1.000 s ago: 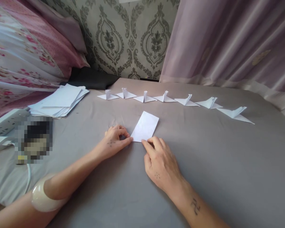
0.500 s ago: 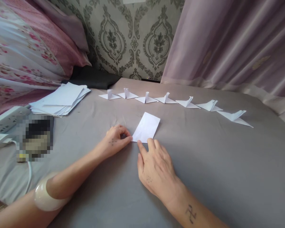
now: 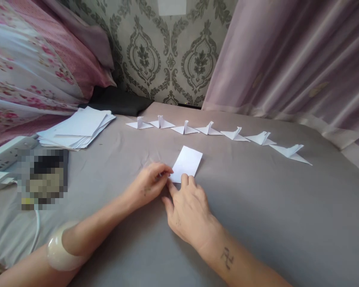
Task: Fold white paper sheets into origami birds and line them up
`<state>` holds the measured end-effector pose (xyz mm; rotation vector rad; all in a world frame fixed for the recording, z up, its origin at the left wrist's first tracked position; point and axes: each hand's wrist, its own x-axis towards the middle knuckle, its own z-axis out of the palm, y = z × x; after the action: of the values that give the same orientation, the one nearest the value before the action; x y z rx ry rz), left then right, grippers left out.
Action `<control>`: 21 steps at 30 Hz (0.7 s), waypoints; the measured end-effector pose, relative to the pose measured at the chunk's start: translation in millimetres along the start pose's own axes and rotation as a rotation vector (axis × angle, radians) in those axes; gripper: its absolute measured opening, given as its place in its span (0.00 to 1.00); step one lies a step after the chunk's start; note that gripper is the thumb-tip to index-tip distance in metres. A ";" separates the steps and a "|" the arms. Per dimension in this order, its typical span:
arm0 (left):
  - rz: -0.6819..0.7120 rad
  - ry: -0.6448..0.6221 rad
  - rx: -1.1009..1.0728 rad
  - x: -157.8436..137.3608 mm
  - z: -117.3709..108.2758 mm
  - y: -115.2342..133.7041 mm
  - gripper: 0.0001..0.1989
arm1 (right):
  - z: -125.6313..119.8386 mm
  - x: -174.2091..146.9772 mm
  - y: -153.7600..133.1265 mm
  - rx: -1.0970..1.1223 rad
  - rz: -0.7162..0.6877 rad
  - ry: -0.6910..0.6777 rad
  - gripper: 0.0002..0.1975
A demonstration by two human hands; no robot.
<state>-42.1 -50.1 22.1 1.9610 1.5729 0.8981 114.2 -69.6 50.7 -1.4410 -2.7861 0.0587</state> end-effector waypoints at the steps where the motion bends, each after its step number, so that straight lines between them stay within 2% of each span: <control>1: 0.096 -0.038 0.020 -2.1 2.4 -0.9 0.11 | 1.1 -2.8 4.3 0.028 -0.005 0.021 0.21; 3: 0.220 -0.096 0.071 -5.2 6.4 -3.5 0.14 | 3.0 -8.7 13.5 0.082 -0.004 0.046 0.21; 5: 0.254 -0.110 0.110 -6.4 8.6 -6.4 0.14 | 4.8 -14.1 22.5 0.131 0.006 0.054 0.21; 11: 0.236 -0.103 0.141 -4.2 7.8 -9.9 0.13 | 9.8 -22.7 41.5 0.275 0.032 0.079 0.16; 21: 0.137 -0.082 0.132 -1.1 2.8 -2.2 0.12 | 9.7 -31.3 53.7 0.270 0.068 0.151 0.15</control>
<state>-41.6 -50.5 18.5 2.1913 1.5005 0.7727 175.9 -64.4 39.5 -1.4084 -2.4949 0.3006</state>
